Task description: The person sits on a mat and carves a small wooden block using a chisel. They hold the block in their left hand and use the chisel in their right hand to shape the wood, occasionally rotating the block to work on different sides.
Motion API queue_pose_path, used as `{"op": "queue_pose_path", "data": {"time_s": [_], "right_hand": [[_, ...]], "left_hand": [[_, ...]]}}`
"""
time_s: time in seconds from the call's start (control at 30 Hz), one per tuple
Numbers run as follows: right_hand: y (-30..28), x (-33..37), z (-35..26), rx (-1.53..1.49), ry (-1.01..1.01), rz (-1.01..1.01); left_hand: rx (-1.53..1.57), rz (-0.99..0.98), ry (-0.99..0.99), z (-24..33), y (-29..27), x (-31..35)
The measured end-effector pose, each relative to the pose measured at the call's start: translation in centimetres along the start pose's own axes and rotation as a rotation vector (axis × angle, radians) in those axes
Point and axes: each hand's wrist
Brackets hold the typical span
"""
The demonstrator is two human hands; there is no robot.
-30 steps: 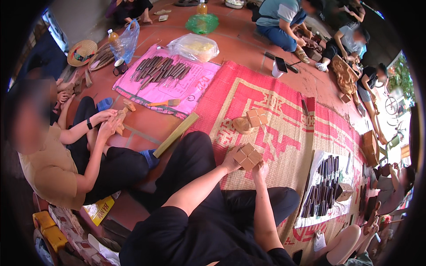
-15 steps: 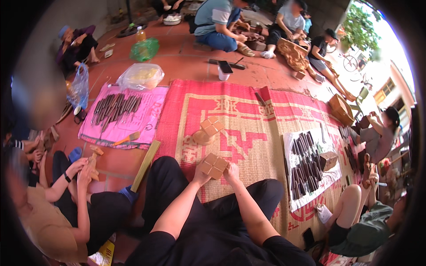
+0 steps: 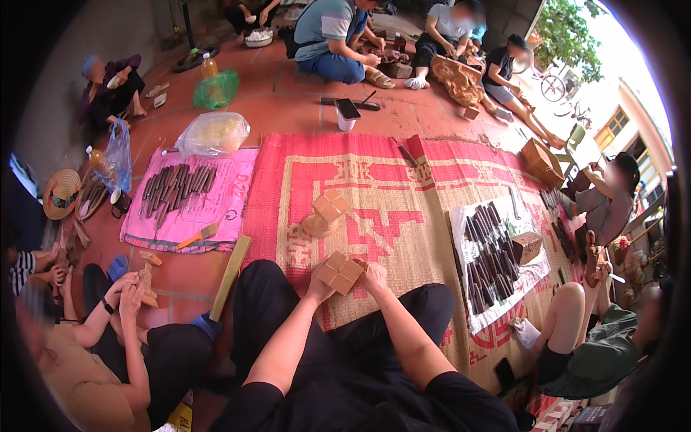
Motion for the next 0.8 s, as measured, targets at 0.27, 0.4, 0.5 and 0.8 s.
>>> {"op": "queue_pose_path", "data": {"time_s": [0.27,0.4,0.5,0.8], "right_hand": [[1.7,-1.5,1.2,-0.009,-0.116,0.108],[-0.5,-0.3,0.2,0.073,-0.042,-0.052],[-1.4,-0.7,0.8,0.039,0.01,0.001],[-0.1,-1.7,1.6,0.047,-0.178,-0.056]], "left_hand": [[0.299,-0.034,-0.163,0.5,0.3,0.0],[-0.044,-0.055,-0.013,-1.2,0.1,0.0],[0.27,-0.098,-0.151,-0.7,0.3,0.1],[-0.054,-0.154,-0.013,-0.6,-0.5,-0.2]]}}
Point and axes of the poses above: each hand's wrist, its own x-axis away from the middle knuckle, its own y-axis out of the palm, z = x × y, and after that the axes turned 3 degrees about -z, right-handed
